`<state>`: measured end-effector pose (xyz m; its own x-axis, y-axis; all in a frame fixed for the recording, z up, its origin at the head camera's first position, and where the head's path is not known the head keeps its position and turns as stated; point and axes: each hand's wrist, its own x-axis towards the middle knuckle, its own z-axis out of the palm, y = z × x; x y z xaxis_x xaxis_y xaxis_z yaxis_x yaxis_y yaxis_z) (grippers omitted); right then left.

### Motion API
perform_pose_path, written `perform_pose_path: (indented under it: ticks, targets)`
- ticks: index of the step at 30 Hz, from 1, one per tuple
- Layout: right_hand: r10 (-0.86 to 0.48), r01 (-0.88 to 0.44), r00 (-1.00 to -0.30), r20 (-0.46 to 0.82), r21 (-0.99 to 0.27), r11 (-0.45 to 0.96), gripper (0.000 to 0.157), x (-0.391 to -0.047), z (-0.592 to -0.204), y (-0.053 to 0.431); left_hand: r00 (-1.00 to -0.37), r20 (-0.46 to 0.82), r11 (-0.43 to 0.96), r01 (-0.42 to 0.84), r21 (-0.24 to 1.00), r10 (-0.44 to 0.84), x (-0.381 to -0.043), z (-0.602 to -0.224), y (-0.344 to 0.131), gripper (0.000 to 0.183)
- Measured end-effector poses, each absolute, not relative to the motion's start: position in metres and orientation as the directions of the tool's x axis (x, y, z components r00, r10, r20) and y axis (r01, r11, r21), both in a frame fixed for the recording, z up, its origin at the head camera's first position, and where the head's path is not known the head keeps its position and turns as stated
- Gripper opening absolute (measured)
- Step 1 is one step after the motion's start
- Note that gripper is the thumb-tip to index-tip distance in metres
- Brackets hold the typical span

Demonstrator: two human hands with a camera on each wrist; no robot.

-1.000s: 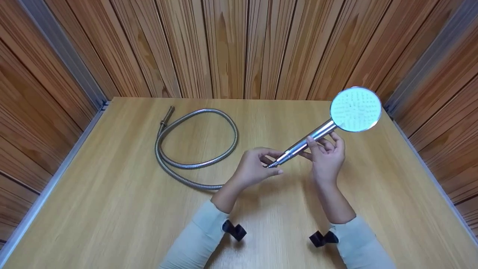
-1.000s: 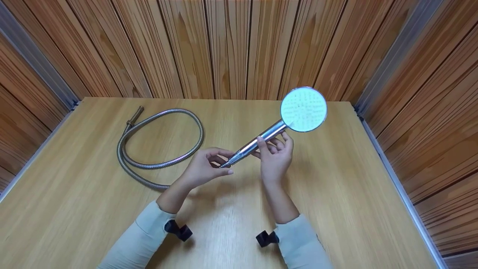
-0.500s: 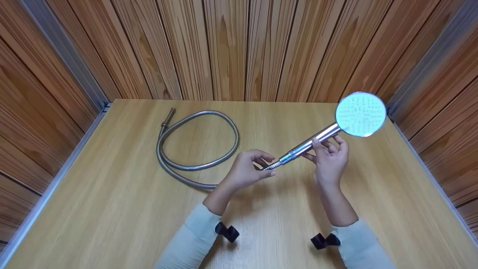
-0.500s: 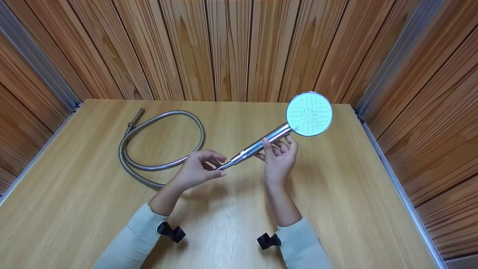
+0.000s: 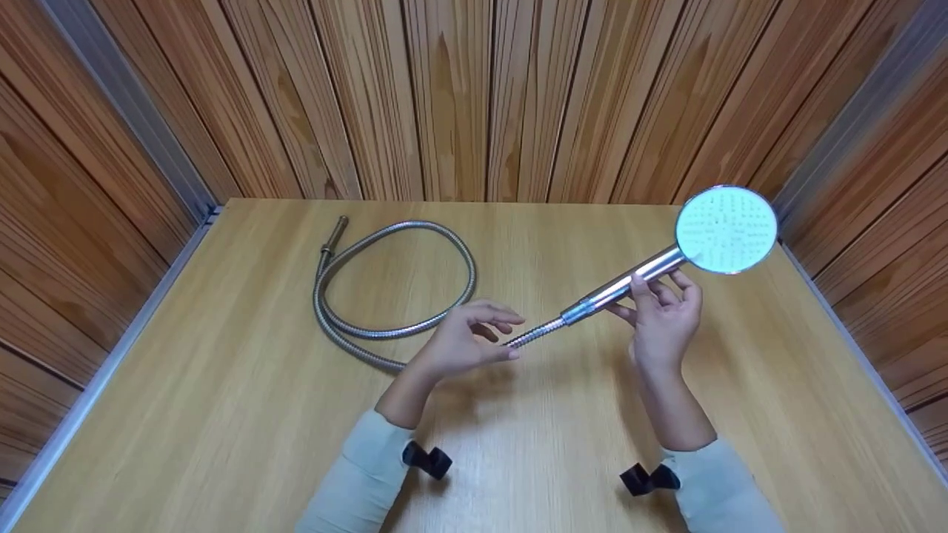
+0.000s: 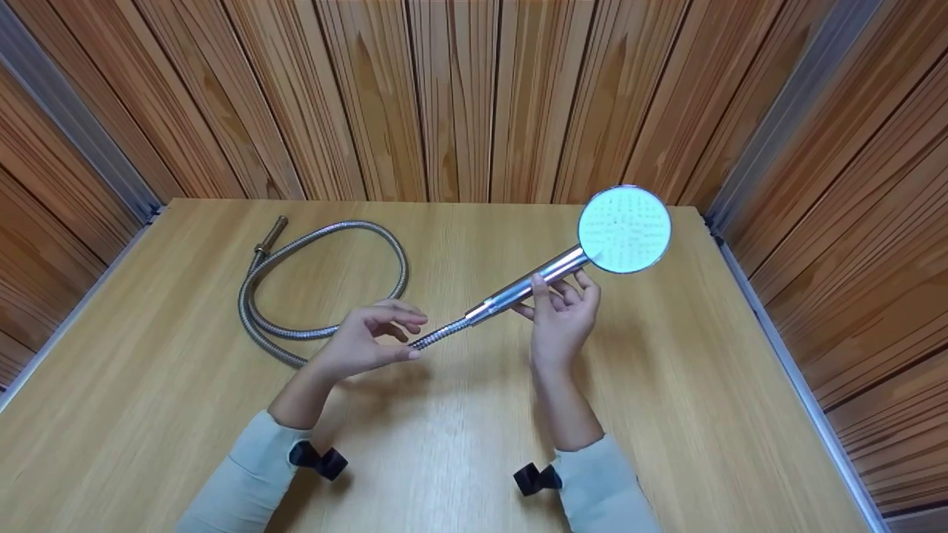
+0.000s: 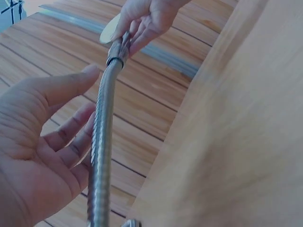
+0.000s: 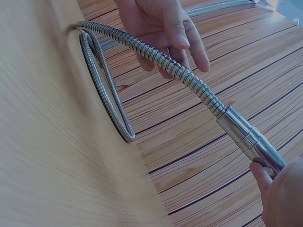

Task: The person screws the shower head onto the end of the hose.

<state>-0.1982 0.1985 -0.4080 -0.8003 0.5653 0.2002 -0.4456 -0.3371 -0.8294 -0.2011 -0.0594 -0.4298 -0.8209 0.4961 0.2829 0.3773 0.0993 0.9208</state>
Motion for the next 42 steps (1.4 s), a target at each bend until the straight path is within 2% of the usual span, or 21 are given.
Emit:
perform_pose_path:
  ticks: [8, 17, 35, 42]
  targets:
    - [0.581, -0.448, -0.796, 0.169, -0.810, -0.378, 0.044, -0.199, -0.406, 0.201, -0.806, 0.187, 0.133, 0.311, 0.941, 0.562, -0.203, -0.435, -0.079, 0.043]
    - [0.573, -0.428, -0.807, 0.141, -0.808, -0.404, 0.046, -0.198, -0.405, 0.207, -0.831, 0.094, 0.226, 0.256, 0.940, 0.549, -0.204, -0.441, -0.093, 0.036]
    - [0.610, -0.341, -0.789, 0.071, -0.877, -0.339, 0.056, -0.214, -0.427, 0.217, -0.829, 0.070, 0.276, 0.263, 0.925, 0.555, -0.205, -0.441, -0.091, 0.031]
    - [0.609, -0.236, -0.793, -0.013, -0.915, -0.327, 0.060, -0.221, -0.433, 0.222, -0.830, 0.055, 0.300, 0.261, 0.918, 0.555, -0.208, -0.444, -0.086, 0.031]
